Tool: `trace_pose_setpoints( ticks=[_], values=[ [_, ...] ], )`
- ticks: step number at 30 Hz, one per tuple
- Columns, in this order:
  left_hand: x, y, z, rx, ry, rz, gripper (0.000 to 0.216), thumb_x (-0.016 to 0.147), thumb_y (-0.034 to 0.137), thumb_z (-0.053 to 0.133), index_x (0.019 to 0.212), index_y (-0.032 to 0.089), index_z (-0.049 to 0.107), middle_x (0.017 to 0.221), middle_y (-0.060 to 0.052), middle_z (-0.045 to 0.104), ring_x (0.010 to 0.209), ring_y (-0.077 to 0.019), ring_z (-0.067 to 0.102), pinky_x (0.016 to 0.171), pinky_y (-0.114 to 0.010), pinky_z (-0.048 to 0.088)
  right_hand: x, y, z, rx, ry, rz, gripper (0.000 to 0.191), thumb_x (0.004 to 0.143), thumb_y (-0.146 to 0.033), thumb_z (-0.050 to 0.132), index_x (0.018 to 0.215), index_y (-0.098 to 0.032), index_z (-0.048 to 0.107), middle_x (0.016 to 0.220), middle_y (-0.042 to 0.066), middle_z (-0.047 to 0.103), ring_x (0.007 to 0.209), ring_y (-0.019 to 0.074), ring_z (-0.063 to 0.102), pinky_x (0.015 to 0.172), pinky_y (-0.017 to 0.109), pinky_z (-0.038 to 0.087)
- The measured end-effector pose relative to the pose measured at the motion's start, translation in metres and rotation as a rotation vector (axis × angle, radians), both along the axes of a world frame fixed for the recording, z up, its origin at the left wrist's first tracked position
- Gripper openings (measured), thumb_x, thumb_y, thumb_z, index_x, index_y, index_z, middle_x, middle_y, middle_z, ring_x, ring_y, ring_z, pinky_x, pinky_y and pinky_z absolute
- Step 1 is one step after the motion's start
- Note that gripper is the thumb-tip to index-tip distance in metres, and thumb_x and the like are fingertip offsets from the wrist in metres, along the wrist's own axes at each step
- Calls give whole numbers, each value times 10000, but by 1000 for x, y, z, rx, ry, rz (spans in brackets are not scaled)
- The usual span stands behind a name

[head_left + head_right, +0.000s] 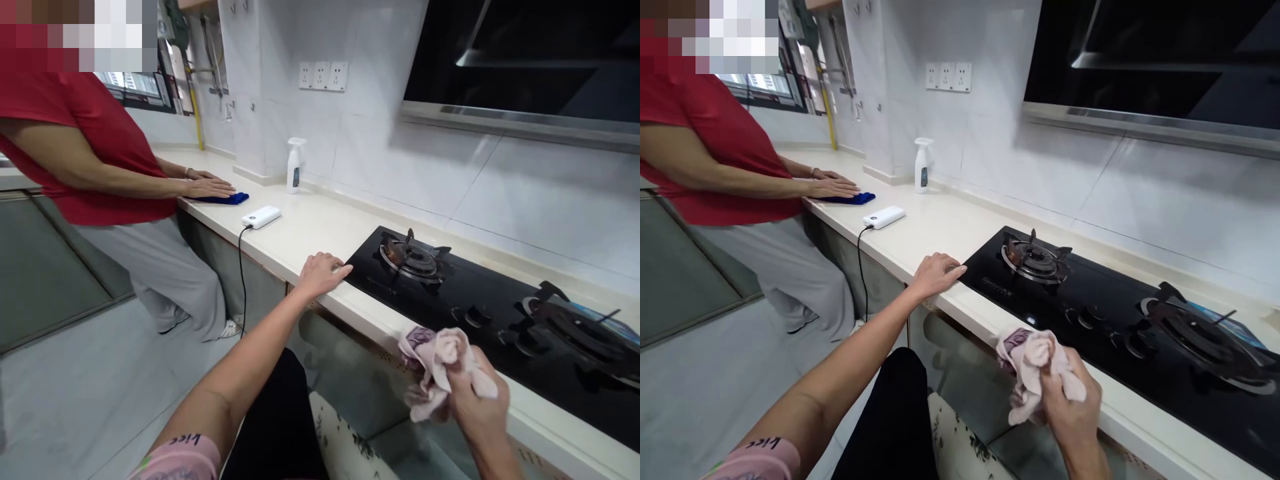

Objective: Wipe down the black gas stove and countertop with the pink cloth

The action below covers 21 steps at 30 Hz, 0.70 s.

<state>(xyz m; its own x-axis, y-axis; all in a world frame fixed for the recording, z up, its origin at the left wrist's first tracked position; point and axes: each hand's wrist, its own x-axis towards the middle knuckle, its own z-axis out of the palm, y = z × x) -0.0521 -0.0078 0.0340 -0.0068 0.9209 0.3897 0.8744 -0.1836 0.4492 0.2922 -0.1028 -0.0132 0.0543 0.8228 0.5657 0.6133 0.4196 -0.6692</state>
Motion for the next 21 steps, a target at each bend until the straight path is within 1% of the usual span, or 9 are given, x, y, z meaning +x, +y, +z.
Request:
trace_pose_setpoints(
  ticks=[5,7,8,10,12,13,16,18,21],
  values=[
    [-1,0,-1,10,3,27,510,1029,610,447,1055,260,817,1163,-67,791,1175,-296,649,1044,-429,457,-50,44,74,-140,61,265,403,965,-619,566,999,-231,670,857,18,698,806,212,638,711,301,506],
    [-1,0,-1,9,6,35,510,1028,610,451,1062,257,817,1170,-74,789,1181,-297,649,1040,-428,459,-62,73,94,-202,15,327,444,977,-644,532,1021,-228,682,923,45,715,883,238,655,776,336,518],
    [-2,0,-2,9,7,36,512,1030,610,448,1066,256,816,1174,-76,787,1184,-298,648,1041,-429,460,-66,88,98,-240,-28,307,460,976,-645,523,1028,-220,691,955,68,720,915,256,661,807,362,520],
    [-2,0,-3,10,9,34,512,1035,607,436,1066,262,814,1180,-71,787,1189,-295,647,1043,-427,458,-71,114,95,-265,-141,160,472,944,-617,558,1081,-189,699,1062,132,713,990,302,661,874,428,518],
    [-3,2,-4,20,7,32,506,1035,607,431,1063,273,809,1180,-63,789,1195,-288,646,1050,-421,451,-70,128,83,-166,-245,23,506,908,-561,598,1205,-158,672,1208,187,666,1089,334,638,951,482,500],
    [-4,3,-5,25,7,30,503,1033,610,433,1062,276,808,1177,-61,790,1195,-287,647,1052,-420,449,-67,128,77,-85,-278,5,531,910,-537,594,1272,-154,646,1270,198,637,1143,338,621,985,495,488],
    [-6,7,-8,37,11,18,520,1029,623,427,1068,271,808,1177,-69,789,1195,-297,649,1058,-432,443,-58,113,57,62,-389,126,483,977,-530,511,1324,-220,640,1353,159,612,1225,316,585,1027,491,474],
    [-7,9,-8,34,17,14,534,1026,627,422,1084,262,807,1191,-75,785,1203,-309,645,1068,-449,439,-54,100,47,28,-536,209,458,995,-557,508,1309,-267,671,1421,134,603,1284,332,553,1033,506,467],
    [-5,9,-4,18,21,22,538,1019,634,432,1103,255,806,1221,-77,778,1224,-319,634,1082,-461,434,-54,95,36,-19,-672,224,477,1018,-533,497,1390,-274,647,1529,131,554,1371,356,491,1057,524,449]
  ],
)
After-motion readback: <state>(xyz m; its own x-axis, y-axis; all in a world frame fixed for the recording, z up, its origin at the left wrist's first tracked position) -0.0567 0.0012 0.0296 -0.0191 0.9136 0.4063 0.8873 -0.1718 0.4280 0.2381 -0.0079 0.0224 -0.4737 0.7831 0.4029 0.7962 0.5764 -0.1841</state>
